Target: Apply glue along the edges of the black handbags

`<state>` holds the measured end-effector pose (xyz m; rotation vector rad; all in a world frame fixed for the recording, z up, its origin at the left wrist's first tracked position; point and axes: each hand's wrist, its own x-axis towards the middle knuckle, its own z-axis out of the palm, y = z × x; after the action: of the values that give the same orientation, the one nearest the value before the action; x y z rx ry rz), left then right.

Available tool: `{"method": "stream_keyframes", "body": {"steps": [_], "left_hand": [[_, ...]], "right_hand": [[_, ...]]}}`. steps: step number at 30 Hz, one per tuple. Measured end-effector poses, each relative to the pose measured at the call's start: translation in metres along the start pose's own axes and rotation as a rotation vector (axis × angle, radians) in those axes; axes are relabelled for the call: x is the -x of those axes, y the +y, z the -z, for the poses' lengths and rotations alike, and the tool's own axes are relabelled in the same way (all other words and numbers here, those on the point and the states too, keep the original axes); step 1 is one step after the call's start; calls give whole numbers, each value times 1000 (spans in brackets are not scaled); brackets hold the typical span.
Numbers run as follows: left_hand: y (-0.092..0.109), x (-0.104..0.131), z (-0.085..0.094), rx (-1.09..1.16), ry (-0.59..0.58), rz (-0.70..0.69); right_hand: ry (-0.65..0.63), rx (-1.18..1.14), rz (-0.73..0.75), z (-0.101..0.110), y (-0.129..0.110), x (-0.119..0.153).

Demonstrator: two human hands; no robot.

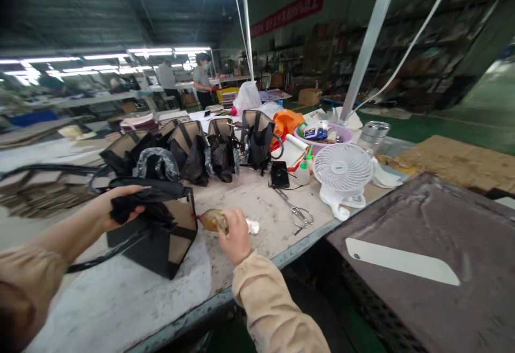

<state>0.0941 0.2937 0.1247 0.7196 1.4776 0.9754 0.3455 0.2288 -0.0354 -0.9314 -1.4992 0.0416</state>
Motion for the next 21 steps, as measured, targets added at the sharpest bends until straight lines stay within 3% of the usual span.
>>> {"method": "stream_keyframes", "body": {"steps": [9,17,21], "left_hand": [[0,10,-8,38,37,-7],[-2,2,-1,50,-40,-15],[-1,5,-3,40,-17,5]], "right_hand": [[101,23,-18,4,1,-10],[191,48,-6,6,-7,-18],[208,42,-14,8,-7,-21]]}}
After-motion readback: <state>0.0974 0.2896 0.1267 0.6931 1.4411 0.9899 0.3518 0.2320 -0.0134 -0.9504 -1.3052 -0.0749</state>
